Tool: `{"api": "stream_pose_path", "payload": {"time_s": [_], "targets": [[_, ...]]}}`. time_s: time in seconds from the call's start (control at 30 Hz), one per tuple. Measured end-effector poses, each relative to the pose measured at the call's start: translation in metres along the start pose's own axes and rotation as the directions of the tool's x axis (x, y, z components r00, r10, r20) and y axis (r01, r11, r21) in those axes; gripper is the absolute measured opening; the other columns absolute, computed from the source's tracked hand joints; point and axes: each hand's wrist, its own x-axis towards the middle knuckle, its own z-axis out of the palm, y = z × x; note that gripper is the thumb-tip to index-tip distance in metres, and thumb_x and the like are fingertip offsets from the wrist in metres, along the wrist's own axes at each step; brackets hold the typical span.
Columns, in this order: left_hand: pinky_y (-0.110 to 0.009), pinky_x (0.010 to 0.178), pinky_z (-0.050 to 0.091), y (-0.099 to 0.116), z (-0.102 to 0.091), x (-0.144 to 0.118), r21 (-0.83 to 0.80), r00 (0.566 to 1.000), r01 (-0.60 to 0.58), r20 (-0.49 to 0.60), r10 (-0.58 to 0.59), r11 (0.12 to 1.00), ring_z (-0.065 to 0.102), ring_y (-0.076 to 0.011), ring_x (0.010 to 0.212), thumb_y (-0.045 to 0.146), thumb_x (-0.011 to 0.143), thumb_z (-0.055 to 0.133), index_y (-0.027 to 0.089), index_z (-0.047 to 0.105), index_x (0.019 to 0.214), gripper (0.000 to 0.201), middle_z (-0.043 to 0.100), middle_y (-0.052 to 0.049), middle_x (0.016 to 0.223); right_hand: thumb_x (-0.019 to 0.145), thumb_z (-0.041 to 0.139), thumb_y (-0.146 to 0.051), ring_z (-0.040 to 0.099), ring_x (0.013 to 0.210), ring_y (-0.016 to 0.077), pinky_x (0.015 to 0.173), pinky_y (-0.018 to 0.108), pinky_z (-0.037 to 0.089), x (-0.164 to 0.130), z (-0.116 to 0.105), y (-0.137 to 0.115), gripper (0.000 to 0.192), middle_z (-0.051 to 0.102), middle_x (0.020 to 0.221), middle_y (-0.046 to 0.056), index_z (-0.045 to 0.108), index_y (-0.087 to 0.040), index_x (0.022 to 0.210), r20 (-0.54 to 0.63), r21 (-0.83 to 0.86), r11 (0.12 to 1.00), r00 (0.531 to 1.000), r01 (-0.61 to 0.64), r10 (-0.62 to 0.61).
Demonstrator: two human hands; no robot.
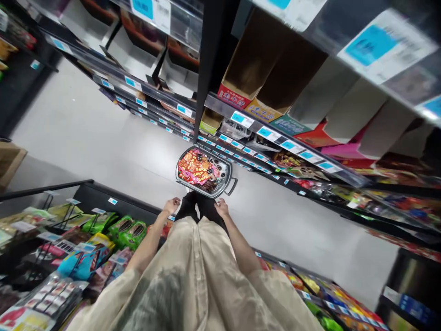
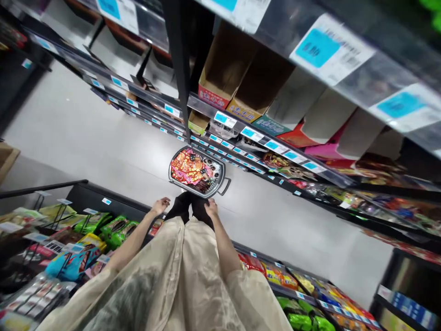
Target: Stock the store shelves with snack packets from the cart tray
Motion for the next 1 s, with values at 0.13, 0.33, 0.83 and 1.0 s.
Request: {"api": "stream_pose_path", "payload": {"time_s": [0.13, 0.33, 0.83, 1.0], "targets": [[-0.027, 0.078, 0.051, -0.006, 0.044, 0.007, 0.041, 0.995, 0.003, 0.097, -0.007, 0.999, 0.073, -0.0212, 0.083, 0.014, 0.089, 0.052, 0.019, 0.073, 0.102, 0.025, 0.078, -0.008, 0.089, 0.081, 0.063, -0.025, 0.067, 0.114, 0.0247, 0.104, 0.04, 0.05, 0.047, 0.011, 0.021, 0.054, 0.07, 0.123, 0.011, 0.055, -0.017, 0.134, -0.04, 0.008, 0.998, 0.997, -0.061, 0.062], [-0.033, 0.085, 0.053, 0.003, 0.084, 0.064, -0.036, 0.994, -0.039, 0.105, 0.042, 0.999, 0.07, -0.0238, 0.08, 0.012, 0.083, 0.057, 0.018, 0.069, 0.081, 0.014, 0.072, -0.009, 0.076, 0.086, 0.061, -0.033, 0.054, 0.132, 0.0267, 0.114, 0.041, 0.042, 0.128, 0.035, 0.035, 0.068, 0.057, 0.145, 0.017, 0.041, -0.012, 0.148, 0.013, -0.07, 0.997, 0.999, 0.033, -0.032], [-0.038, 0.102, 0.052, 0.099, 0.058, 0.378, -0.385, 0.932, -0.177, -0.361, 0.029, 0.906, 0.068, -0.0203, 0.094, 0.014, 0.082, 0.063, 0.012, 0.073, 0.118, 0.037, 0.067, -0.013, 0.119, 0.088, 0.066, -0.034, 0.05, 0.133, 0.0315, 0.114, 0.044, 0.038, 0.266, 0.09, 0.054, 0.072, 0.053, 0.146, 0.02, 0.04, -0.009, 0.15, 0.078, -0.332, 0.936, 0.992, 0.12, -0.1], [-0.032, 0.089, 0.054, 0.103, 0.061, 0.372, -0.507, 0.862, -0.248, -0.505, -0.051, 0.826, 0.069, -0.0191, 0.09, 0.028, 0.088, 0.064, 0.012, 0.076, 0.099, 0.023, 0.074, -0.009, 0.102, 0.088, 0.065, -0.041, 0.054, 0.126, 0.0325, 0.106, 0.045, 0.043, 0.274, 0.095, 0.043, 0.057, 0.057, 0.141, 0.018, 0.055, -0.016, 0.138, -0.045, -0.422, 0.906, 0.998, 0.019, -0.041]]}}
